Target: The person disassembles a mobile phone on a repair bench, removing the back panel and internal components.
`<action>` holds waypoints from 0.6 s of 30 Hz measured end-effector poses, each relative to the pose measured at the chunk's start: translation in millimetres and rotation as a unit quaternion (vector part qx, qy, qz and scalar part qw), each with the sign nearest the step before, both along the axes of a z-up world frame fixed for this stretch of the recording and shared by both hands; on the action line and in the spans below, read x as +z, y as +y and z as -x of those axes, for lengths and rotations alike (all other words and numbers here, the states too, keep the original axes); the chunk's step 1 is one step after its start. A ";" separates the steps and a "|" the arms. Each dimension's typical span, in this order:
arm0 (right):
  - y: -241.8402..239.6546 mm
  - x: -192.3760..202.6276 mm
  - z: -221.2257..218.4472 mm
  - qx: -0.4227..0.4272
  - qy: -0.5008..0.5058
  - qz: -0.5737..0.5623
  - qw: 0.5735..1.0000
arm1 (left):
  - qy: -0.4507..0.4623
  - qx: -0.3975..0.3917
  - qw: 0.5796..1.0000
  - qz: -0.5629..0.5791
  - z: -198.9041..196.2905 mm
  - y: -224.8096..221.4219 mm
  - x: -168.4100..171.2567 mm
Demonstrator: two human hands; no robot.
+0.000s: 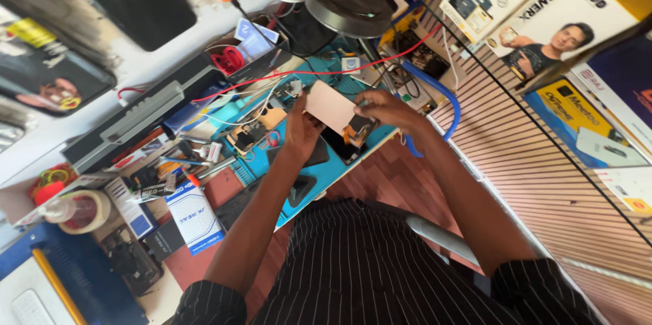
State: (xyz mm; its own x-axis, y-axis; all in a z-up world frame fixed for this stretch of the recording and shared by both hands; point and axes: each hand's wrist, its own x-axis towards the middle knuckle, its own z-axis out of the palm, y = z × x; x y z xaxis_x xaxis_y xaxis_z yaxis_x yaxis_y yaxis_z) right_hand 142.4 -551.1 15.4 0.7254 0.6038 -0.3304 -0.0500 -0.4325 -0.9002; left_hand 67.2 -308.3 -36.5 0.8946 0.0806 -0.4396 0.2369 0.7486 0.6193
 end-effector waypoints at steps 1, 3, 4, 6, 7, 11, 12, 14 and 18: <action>0.7 -0.5 7.3 -0.017 0.048 -0.015 0.999 | 0.002 0.000 1.000 0.016 3.8 0.3 6.2; 3.8 -0.3 20.4 -0.041 0.131 -0.062 0.989 | 0.002 -0.007 0.998 0.065 9.4 1.1 15.5; 5.5 0.8 25.6 -0.048 0.166 -0.094 0.980 | 0.002 -0.011 0.996 0.089 10.8 1.9 18.4; 8.3 3.8 34.7 -0.060 0.215 -0.145 0.964 | -0.034 -0.024 0.995 0.092 16.0 3.3 19.7; 7.9 5.5 39.9 -0.066 0.229 -0.164 0.957 | -0.051 -0.029 0.994 0.094 20.2 3.2 18.7; 11.4 7.8 49.8 -0.054 0.248 -0.220 0.942 | -0.045 -0.029 0.995 0.084 30.6 7.6 18.3; 11.8 6.0 54.0 -0.040 0.239 -0.211 0.947 | -0.055 -0.032 0.994 0.088 36.4 7.1 20.5; 13.5 1.2 60.3 -0.012 0.221 -0.195 0.956 | -0.094 -0.053 0.992 0.058 52.7 5.2 29.5; 27.0 -14.1 86.6 -0.033 0.256 -0.243 0.935 | -0.166 -0.073 0.983 0.019 101.4 1.9 56.7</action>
State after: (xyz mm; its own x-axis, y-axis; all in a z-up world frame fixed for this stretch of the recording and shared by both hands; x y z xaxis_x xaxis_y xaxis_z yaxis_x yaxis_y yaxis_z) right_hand 55.7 -524.2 1.2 0.5882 0.7319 -0.3441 -0.5411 0.0400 -0.8400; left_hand -34.1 -306.5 20.2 0.9900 -0.0697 -0.1223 0.1332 0.7452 0.6534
